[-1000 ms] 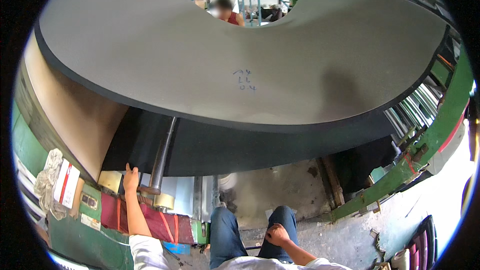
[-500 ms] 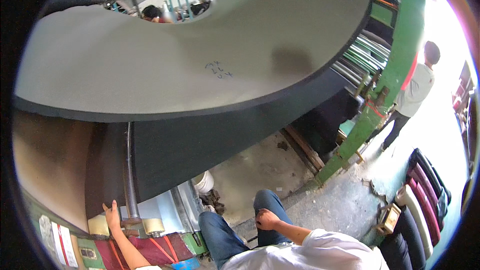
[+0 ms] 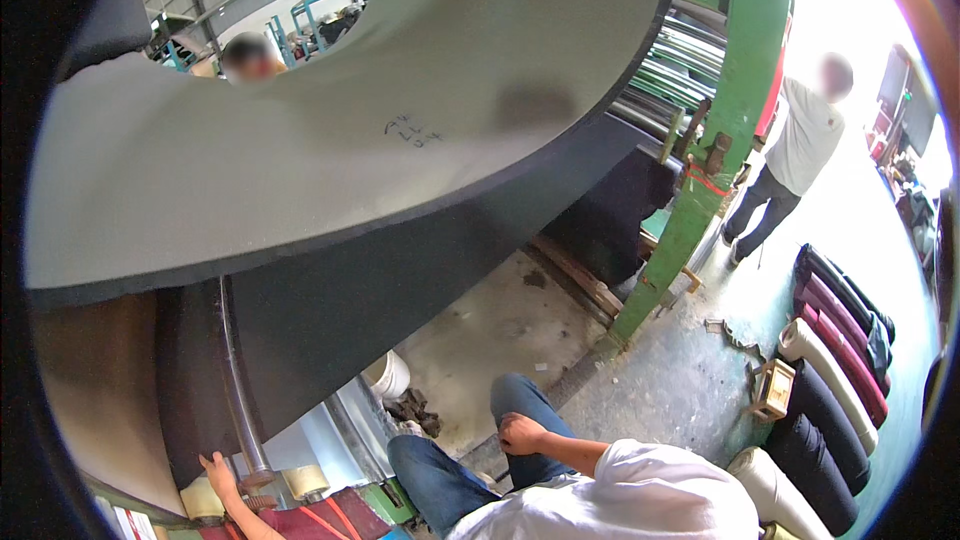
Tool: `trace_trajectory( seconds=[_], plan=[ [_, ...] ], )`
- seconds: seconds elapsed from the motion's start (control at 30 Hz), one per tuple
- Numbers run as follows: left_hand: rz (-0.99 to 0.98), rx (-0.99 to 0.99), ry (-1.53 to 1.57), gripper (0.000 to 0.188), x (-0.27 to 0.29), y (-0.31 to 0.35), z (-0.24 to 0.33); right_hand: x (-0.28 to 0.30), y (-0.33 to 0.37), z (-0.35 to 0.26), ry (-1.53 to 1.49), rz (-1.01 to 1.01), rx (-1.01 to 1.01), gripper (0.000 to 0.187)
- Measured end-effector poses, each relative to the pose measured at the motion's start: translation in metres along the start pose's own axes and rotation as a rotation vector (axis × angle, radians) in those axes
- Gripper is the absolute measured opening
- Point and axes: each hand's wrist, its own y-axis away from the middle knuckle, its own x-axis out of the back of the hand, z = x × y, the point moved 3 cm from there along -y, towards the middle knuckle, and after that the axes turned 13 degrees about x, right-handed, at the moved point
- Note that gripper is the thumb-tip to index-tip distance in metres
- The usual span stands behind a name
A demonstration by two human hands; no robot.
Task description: The person feeds a large sheet of dark fabric through a roller machine, guiding it with both hands to keep it aligned. They adjust the fabric as it moves and briefly touch their face before resuming guidance of the material.
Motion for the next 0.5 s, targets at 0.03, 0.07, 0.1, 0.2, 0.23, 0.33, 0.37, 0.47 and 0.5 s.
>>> trace_trajectory(
  seconds=[0.03,0.07,0.1,0.2,0.23,0.33,0.37,0.47,0.5],
  plan=[
    [-0.008,-0.006,0.047,0.078,-0.001,-0.003,-0.004,0.000,0.000,0.000,-0.001,0.017,0.004,0.021],
    [-0.016,-0.011,0.095,0.079,-0.003,-0.007,-0.005,0.000,0.000,0.000,-0.001,0.033,0.010,0.021],
    [-0.028,-0.008,0.139,0.083,-0.004,-0.010,-0.008,-0.001,-0.001,-0.001,-0.001,0.022,0.007,0.021],
    [0.008,0.046,-0.051,0.087,0.001,0.031,0.036,0.004,0.003,0.000,0.006,-0.008,-0.016,0.021],
    [-0.045,0.022,0.021,0.089,-0.001,0.028,0.030,0.005,0.002,0.000,0.003,-0.007,-0.015,0.021],
    [-0.012,-0.020,-0.059,0.088,-0.006,0.017,0.021,0.005,0.003,0.000,0.008,-0.032,-0.020,0.021],
    [0.010,-0.049,0.009,0.087,-0.008,0.001,0.005,0.005,0.001,-0.001,0.010,-0.043,-0.015,0.021],
    [0.042,-0.097,0.170,0.083,-0.015,-0.035,-0.032,0.005,-0.004,-0.004,0.025,-0.085,-0.001,0.022],
    [0.027,-0.092,0.195,0.081,-0.015,-0.041,-0.039,0.003,-0.005,-0.003,0.018,-0.086,0.001,0.022]
  ],
)
